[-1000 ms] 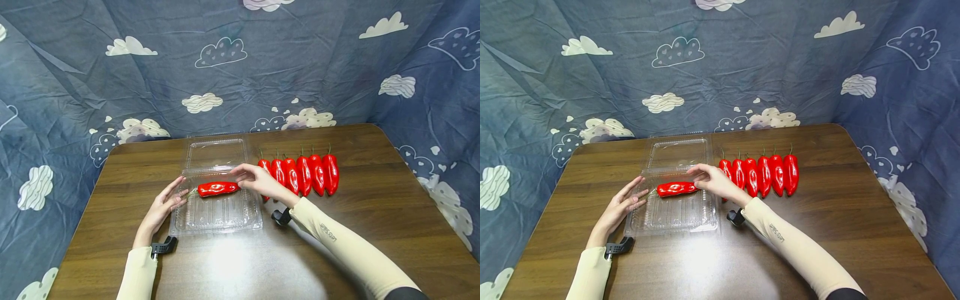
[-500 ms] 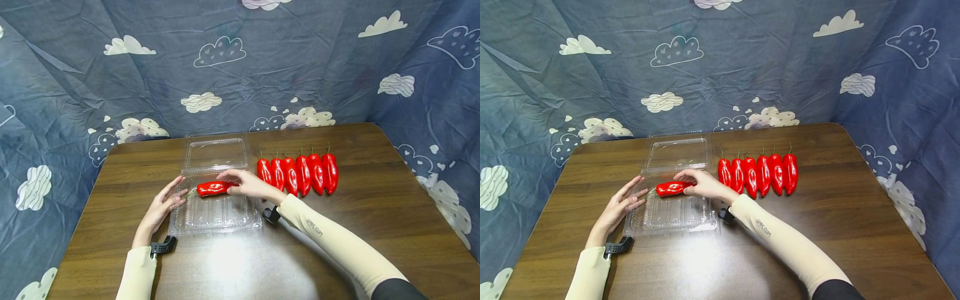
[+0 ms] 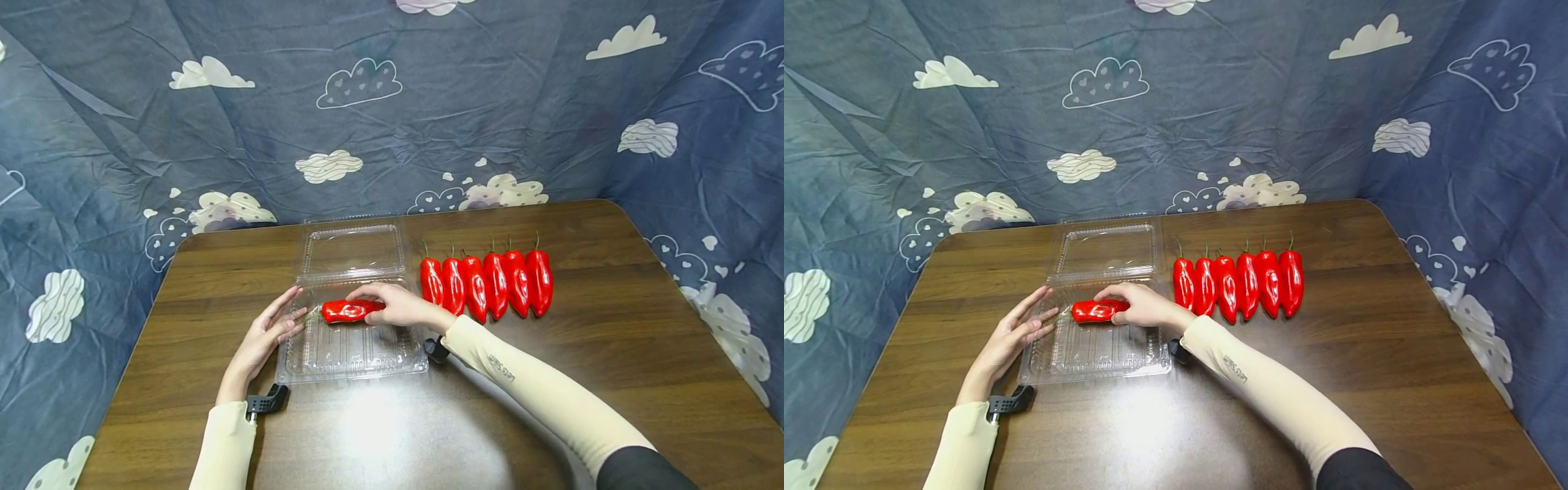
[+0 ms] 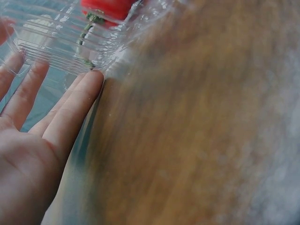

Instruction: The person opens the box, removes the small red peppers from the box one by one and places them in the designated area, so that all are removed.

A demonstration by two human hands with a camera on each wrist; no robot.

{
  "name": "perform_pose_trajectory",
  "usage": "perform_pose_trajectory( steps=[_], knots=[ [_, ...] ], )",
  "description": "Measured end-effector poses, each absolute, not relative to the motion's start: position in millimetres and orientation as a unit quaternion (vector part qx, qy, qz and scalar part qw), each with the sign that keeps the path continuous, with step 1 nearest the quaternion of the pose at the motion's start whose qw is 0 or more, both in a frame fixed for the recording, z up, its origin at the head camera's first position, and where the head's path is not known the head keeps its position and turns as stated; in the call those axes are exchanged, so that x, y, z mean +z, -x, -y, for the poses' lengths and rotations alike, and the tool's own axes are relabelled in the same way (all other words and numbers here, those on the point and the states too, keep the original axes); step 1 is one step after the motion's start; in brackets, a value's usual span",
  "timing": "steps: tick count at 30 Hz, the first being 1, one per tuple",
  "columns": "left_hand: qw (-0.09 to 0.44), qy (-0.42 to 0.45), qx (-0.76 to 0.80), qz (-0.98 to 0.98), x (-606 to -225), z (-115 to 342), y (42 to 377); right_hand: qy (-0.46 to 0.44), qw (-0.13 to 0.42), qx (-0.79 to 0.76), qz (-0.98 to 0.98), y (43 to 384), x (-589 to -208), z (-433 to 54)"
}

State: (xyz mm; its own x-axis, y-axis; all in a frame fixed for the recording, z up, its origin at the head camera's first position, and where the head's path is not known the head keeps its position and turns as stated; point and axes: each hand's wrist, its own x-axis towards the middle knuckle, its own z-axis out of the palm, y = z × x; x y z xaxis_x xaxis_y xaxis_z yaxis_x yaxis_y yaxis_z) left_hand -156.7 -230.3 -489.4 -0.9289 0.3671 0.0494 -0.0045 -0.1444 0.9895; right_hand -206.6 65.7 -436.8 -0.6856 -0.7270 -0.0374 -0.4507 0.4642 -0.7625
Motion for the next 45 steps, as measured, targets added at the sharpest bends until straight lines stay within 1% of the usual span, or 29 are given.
perform_pose_trajectory(
  steps=[15, 22, 30, 45],
  knots=[
    [0.126, -0.139, 0.738, -0.649, -489, 230, 156, 0.384, 0.195, -0.338, -0.837, 203, -441, -60],
    [0.124, -0.143, 0.740, -0.646, -490, 230, 156, 0.380, 0.204, -0.315, -0.845, 200, -440, -57],
    [0.123, -0.142, 0.740, -0.646, -490, 229, 155, 0.413, 0.214, -0.288, -0.837, 198, -442, -56],
    [0.125, -0.143, 0.742, -0.643, -490, 230, 155, 0.371, 0.238, -0.301, -0.846, 195, -445, -53]
  ],
)
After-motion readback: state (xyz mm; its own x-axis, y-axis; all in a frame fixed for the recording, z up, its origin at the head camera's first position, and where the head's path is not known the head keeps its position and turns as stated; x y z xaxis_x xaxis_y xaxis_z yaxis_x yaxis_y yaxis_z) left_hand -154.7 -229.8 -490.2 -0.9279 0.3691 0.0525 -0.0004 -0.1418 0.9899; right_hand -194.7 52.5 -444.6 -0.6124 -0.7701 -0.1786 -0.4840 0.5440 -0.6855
